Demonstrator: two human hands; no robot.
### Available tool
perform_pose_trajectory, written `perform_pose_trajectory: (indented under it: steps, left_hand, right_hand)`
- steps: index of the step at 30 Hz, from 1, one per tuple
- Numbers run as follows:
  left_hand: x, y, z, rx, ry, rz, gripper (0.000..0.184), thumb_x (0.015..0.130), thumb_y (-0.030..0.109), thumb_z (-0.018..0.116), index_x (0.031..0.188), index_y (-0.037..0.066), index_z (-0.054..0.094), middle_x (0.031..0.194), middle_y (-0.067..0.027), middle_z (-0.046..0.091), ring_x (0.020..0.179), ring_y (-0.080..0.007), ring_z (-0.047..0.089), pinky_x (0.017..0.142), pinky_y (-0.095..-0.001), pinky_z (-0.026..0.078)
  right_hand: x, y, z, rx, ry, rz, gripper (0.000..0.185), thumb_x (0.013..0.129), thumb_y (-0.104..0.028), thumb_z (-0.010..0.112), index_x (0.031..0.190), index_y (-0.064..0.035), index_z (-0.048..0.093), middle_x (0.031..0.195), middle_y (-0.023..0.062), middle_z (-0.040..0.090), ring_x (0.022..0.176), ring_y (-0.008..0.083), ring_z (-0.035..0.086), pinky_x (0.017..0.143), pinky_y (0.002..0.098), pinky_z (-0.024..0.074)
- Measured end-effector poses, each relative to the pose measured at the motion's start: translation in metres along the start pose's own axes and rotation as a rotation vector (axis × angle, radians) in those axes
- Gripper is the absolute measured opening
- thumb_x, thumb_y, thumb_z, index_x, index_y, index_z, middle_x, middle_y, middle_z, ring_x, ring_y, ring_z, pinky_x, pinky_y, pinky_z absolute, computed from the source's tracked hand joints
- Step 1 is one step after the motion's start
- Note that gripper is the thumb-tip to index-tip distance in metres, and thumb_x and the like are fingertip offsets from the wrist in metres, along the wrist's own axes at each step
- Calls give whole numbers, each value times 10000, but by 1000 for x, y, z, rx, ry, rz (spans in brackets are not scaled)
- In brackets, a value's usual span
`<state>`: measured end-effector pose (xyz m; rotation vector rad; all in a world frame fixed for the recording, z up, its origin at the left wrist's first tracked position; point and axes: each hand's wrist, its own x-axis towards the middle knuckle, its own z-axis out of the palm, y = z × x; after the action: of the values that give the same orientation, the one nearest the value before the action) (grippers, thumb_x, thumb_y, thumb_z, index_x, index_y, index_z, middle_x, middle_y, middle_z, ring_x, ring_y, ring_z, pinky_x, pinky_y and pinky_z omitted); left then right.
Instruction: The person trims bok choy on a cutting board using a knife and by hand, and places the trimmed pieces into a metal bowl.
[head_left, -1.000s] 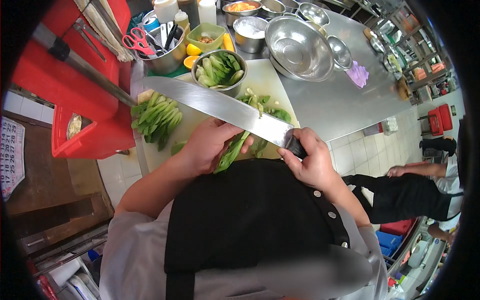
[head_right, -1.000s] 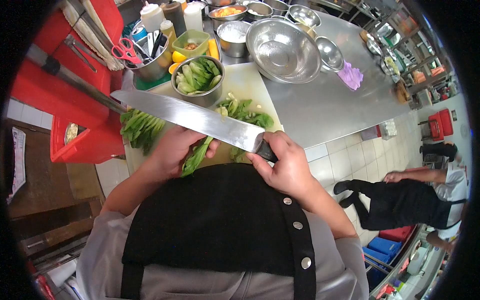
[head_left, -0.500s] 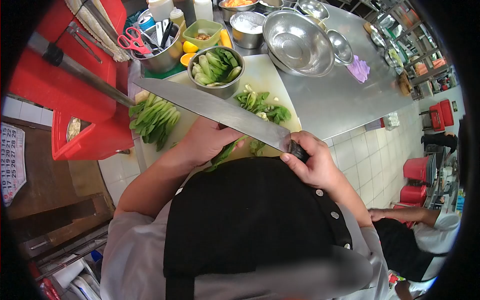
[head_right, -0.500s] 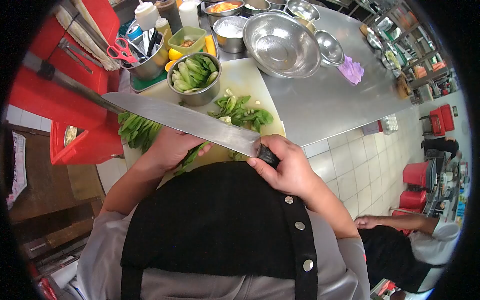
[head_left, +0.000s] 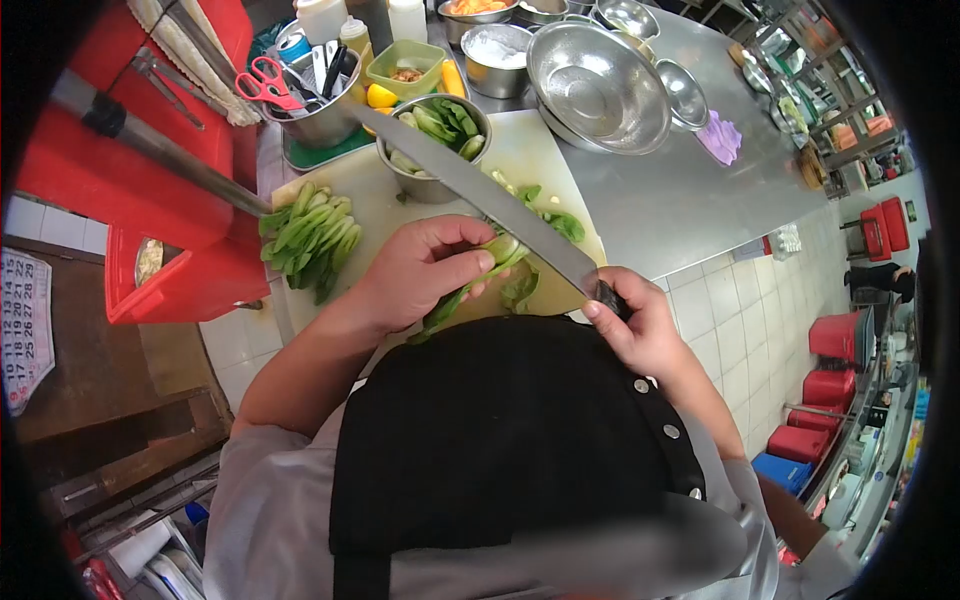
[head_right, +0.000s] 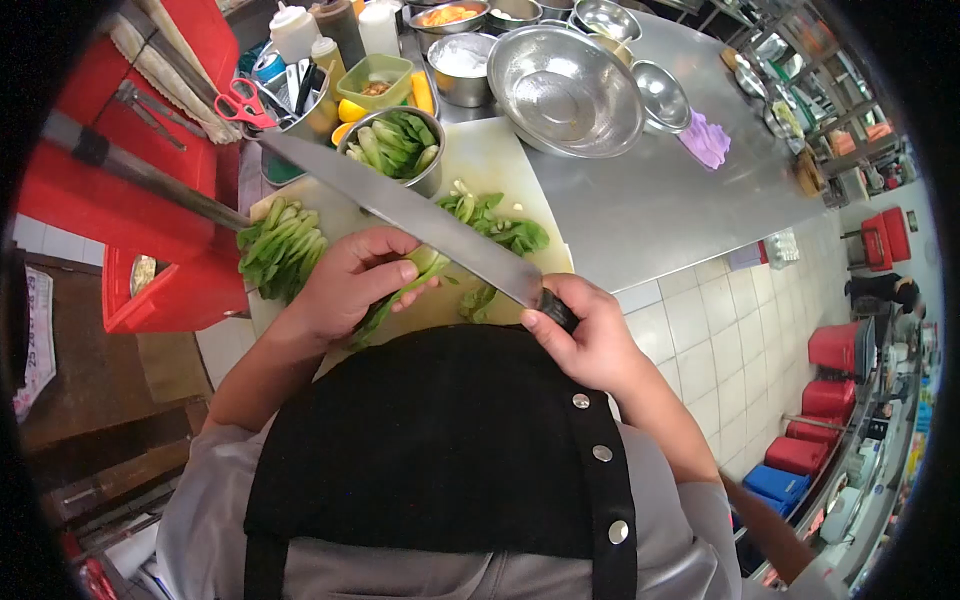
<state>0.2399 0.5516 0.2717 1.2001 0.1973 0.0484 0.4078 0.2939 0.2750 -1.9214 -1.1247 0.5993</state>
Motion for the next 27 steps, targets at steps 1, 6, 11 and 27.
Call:
perform_pose_trajectory:
  steps: [1, 6, 11, 27]
  left_hand:
    - [1, -2, 3, -3, 29, 12, 284, 1003, 65, 569, 1269, -28, 606, 1002, -79, 678, 809, -117, 609, 692, -261, 498]
    - [10, -13, 6, -89, 47, 53, 423, 1023, 140, 562, 1409, -26, 516, 1067, -94, 658, 851, -138, 636, 746, -280, 530]
    - [14, -25, 4, -147, 18, 42, 497, 1025, 213, 585, 1456, -11, 482, 1154, -98, 656, 925, -158, 667, 781, -296, 561]
    - [10, -19, 17, -422, 113, 19, 424, 1004, 121, 627, 1393, -6, 513, 1237, -123, 639, 1115, -218, 656, 1032, -375, 518]
  right_hand:
    - [-1, 3, -1, 24, -11, 30, 323, 900, -225, 786, 1083, -2, 639, 893, 119, 660, 800, 231, 657, 745, 349, 521]
    - [1, -10, 3, -85, 20, -169, 329, 869, -213, 806, 1067, -8, 642, 859, 130, 645, 768, 287, 658, 712, 371, 531]
    - [6, -19, 4, -253, 67, -263, 365, 822, -212, 833, 1060, -11, 643, 849, 146, 638, 732, 347, 661, 665, 392, 541]
    - [7, -23, 6, -280, 99, -263, 374, 819, -225, 837, 1051, -7, 640, 852, 153, 645, 726, 353, 668, 660, 398, 547]
